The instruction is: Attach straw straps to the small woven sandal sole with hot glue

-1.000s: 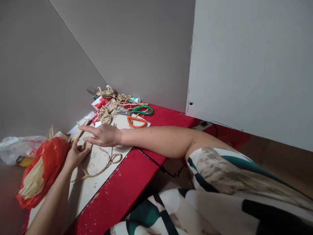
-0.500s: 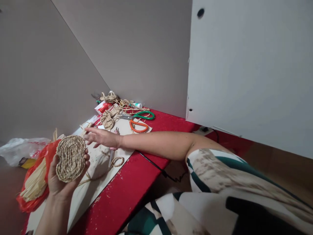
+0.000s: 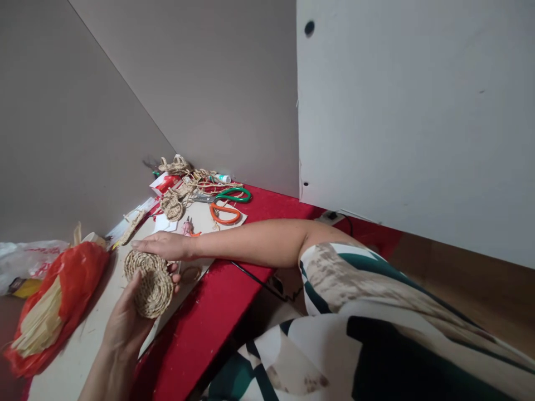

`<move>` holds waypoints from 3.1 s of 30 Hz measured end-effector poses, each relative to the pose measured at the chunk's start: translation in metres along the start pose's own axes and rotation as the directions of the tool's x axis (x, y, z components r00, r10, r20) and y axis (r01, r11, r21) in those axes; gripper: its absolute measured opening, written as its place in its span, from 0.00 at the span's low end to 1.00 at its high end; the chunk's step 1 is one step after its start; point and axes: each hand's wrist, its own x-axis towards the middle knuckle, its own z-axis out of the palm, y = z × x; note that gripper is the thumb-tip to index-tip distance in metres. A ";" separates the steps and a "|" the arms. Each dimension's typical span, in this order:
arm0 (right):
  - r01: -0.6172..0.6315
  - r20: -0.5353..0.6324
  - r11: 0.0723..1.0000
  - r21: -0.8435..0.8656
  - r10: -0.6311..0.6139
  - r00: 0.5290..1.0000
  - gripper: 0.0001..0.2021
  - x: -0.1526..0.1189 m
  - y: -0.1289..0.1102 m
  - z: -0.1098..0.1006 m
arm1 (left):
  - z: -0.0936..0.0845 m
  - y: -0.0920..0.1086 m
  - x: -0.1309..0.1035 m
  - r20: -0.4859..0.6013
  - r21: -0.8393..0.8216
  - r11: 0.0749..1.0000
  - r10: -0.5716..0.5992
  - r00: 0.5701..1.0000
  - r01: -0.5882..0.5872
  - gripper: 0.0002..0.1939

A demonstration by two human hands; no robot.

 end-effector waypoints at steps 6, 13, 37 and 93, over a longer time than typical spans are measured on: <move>0.147 -0.136 0.982 0.122 -0.130 0.982 0.18 0.006 -0.003 -0.005 | 0.012 0.004 0.015 -0.155 0.056 0.977 0.211 0.965 -0.205 0.18; 0.223 -0.243 0.892 -0.393 -0.335 0.911 0.17 -0.005 -0.012 -0.010 | 0.024 0.030 0.026 -0.237 0.065 0.895 0.444 0.864 -0.442 0.17; 0.094 0.047 0.383 -0.919 -0.130 0.990 0.14 -0.009 -0.011 -0.003 | 0.001 0.002 0.043 -0.277 0.448 0.824 0.497 0.822 -0.347 0.15; 0.036 -0.128 0.571 -0.820 -0.244 0.961 0.17 -0.018 -0.019 -0.007 | 0.003 0.012 0.044 -0.320 0.132 0.875 0.482 0.816 -0.465 0.13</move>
